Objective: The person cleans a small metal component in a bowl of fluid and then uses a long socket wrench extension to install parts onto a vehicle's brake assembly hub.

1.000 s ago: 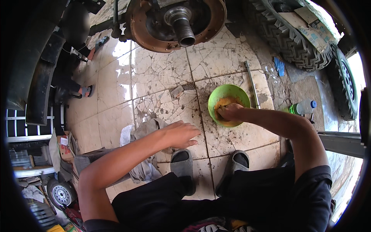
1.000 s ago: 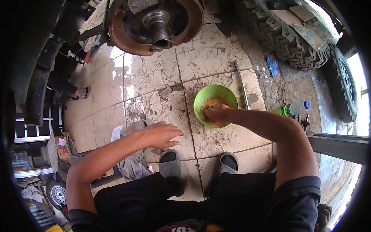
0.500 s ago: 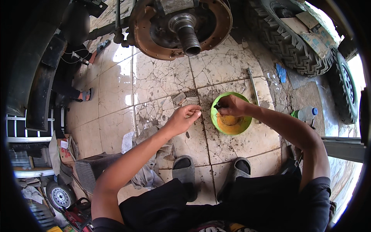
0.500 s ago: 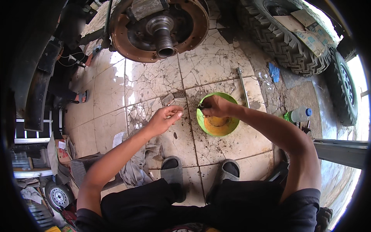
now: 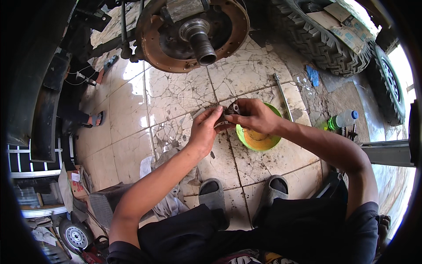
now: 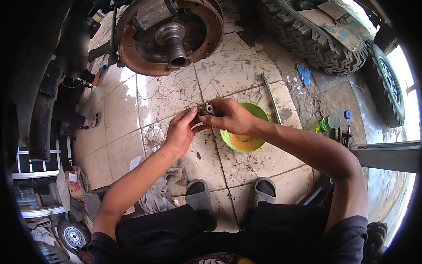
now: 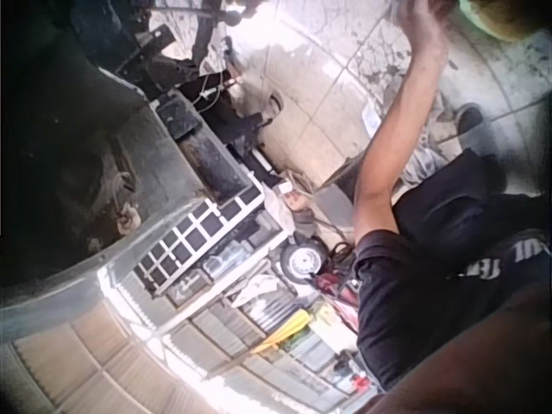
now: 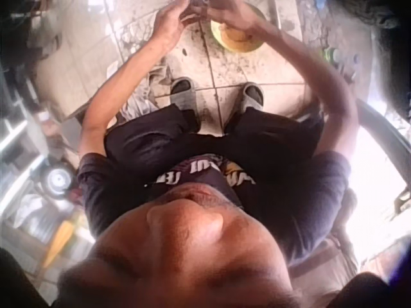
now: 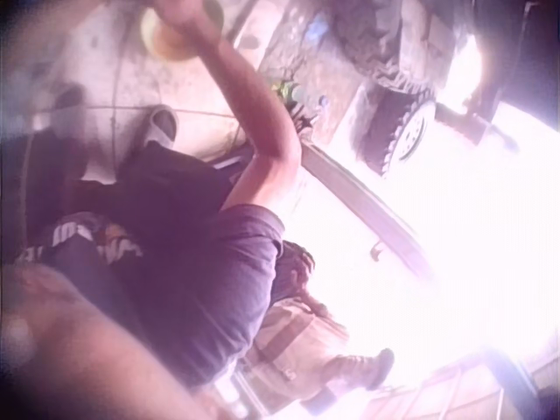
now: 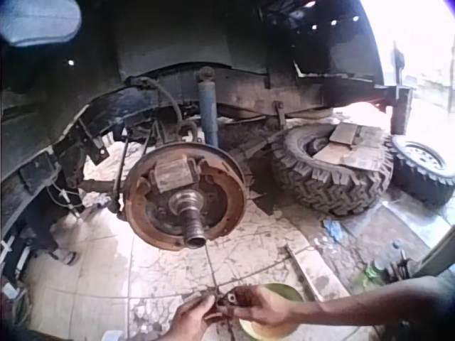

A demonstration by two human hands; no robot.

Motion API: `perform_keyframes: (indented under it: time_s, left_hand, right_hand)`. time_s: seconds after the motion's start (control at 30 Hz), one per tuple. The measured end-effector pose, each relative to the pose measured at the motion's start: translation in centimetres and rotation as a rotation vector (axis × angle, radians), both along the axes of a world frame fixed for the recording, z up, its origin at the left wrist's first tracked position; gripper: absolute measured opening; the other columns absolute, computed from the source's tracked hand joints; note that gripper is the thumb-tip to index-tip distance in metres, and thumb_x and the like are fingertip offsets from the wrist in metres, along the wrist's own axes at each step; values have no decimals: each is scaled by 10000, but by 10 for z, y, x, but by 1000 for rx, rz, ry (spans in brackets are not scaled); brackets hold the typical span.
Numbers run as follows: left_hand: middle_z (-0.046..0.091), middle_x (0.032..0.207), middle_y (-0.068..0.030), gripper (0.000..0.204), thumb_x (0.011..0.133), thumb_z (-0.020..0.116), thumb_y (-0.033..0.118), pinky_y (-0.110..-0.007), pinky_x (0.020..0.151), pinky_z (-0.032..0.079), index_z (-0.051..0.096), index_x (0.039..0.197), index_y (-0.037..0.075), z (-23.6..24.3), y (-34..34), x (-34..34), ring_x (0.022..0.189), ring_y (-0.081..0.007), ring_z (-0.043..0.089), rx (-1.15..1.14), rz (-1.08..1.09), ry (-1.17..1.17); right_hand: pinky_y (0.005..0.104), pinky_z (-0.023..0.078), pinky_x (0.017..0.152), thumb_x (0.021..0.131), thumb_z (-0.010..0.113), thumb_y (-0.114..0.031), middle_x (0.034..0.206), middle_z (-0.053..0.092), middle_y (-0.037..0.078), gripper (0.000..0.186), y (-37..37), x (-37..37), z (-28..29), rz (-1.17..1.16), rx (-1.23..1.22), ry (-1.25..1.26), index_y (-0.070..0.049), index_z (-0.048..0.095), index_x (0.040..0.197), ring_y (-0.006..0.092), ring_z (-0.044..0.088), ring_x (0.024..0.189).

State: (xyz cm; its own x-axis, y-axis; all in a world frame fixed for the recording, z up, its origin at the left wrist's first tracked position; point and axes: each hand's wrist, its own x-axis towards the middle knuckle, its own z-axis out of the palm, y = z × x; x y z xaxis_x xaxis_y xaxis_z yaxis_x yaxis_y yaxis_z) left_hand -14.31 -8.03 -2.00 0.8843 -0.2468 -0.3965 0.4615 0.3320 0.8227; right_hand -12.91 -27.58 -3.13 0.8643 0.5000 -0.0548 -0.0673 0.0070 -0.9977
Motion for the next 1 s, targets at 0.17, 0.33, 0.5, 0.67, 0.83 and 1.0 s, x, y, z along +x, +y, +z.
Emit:
perform_keyframes:
  time_s: [0.17, 0.33, 0.5, 0.67, 0.83, 1.0]
  left_hand:
    - [594, 903, -62, 193, 958, 418, 185, -384, 785, 512, 558, 972, 53, -13, 7, 10, 814, -187, 572, -16, 8, 180]
    - [466, 789, 8, 132, 961, 493, 229, -319, 665, 415, 549, 960, 109, -13, 8, 7, 706, -127, 429, -205, -184, 250]
    - [469, 784, 37, 176, 954, 594, 292, -293, 634, 409, 588, 960, 117, -10, 5, 2, 699, -93, 442, -27, -191, 86]
    - [424, 772, 48, 210, 975, 568, 332, -297, 652, 402, 556, 965, 123, -10, 10, 5, 690, -100, 424, -49, -135, 134]
    - [450, 754, 42, 290, 977, 573, 367, -288, 600, 383, 593, 978, 78, -13, 12, 11, 643, -103, 430, -84, -63, 111]
    - [440, 776, 30, 264, 978, 570, 352, -296, 635, 408, 570, 988, 88, -7, 9, 10, 676, -108, 434, -7, -105, 60]
  right_hand:
    - [337, 468, 611, 862, 719, -263, 728, 629, 121, 328, 4, 4, 24, -81, -326, -260, 39, 609, 926, 155, 567, 651]
    - [360, 511, 670, 836, 725, -237, 787, 679, 172, 287, 7, 3, 18, -137, -363, -314, 24, 630, 910, 247, 667, 710]
    - [362, 523, 700, 810, 732, -214, 827, 688, 170, 330, 4, 5, 13, -136, -348, -390, 37, 628, 997, 266, 684, 765]
    - [338, 518, 709, 868, 667, -158, 871, 679, 142, 300, -3, 12, 21, -37, -273, -244, 59, 607, 1066, 205, 662, 793]
    - [292, 531, 744, 976, 526, -58, 925, 660, 102, 197, -8, 15, 23, -69, -279, -36, 64, 577, 1123, 149, 658, 846]
    - [309, 544, 801, 967, 524, -65, 1001, 674, 170, 260, -3, 9, 21, -211, 11, -24, 65, 579, 1185, 186, 681, 881]
